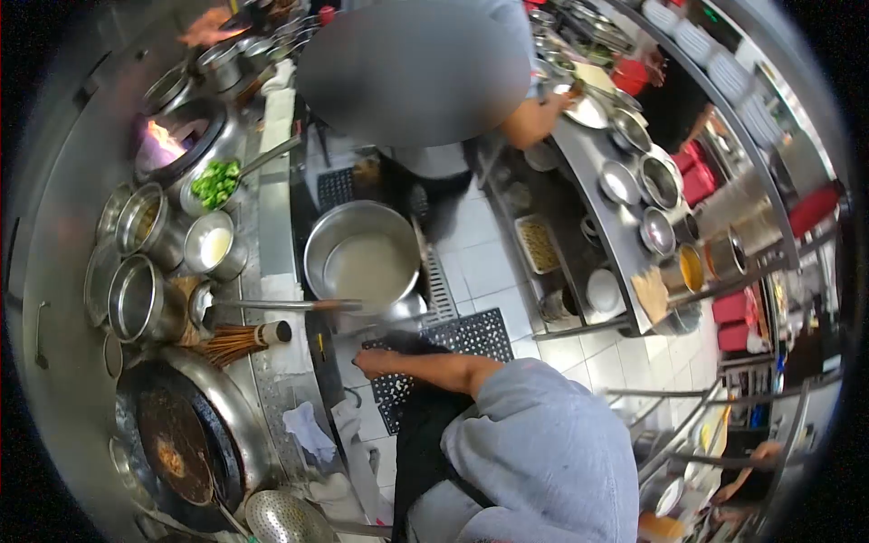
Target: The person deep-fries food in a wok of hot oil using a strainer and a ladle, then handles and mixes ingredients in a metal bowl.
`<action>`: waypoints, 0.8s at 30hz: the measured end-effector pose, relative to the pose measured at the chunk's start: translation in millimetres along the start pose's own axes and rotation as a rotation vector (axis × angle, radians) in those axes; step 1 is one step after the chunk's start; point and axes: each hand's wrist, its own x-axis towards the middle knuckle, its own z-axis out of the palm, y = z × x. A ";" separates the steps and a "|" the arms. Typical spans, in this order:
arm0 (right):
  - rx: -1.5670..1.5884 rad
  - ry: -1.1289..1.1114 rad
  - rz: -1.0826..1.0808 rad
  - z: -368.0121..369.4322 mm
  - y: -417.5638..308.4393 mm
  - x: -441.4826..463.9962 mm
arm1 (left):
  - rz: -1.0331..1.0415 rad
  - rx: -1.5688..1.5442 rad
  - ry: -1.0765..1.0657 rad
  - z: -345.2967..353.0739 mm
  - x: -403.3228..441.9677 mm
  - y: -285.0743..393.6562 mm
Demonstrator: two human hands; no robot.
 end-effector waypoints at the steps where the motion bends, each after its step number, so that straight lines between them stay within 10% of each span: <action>1: 0.003 0.002 0.017 -6.2 -3.7 -18.7 | 0.011 -0.009 -0.005 -6.9 4.9 -1.1; 11: 0.188 0.661 -0.103 -115.3 -83.5 -92.7 | 0.095 -0.080 0.021 -48.1 33.7 -9.2; 18: -0.251 1.229 -0.190 -228.2 -119.6 -83.1 | 0.151 -0.226 0.133 -82.2 46.3 -18.1; 21: -0.095 0.594 -0.127 -211.1 -76.0 -19.4 | 0.127 -0.899 0.076 -148.2 102.3 -42.8; 23: -0.253 0.569 -0.254 -188.8 -45.2 21.2 | 1.020 0.397 -0.070 -85.8 46.8 -15.7; 24: -0.194 0.471 -0.118 -200.6 -59.0 15.0 | 0.934 0.302 -0.040 -55.5 24.3 5.9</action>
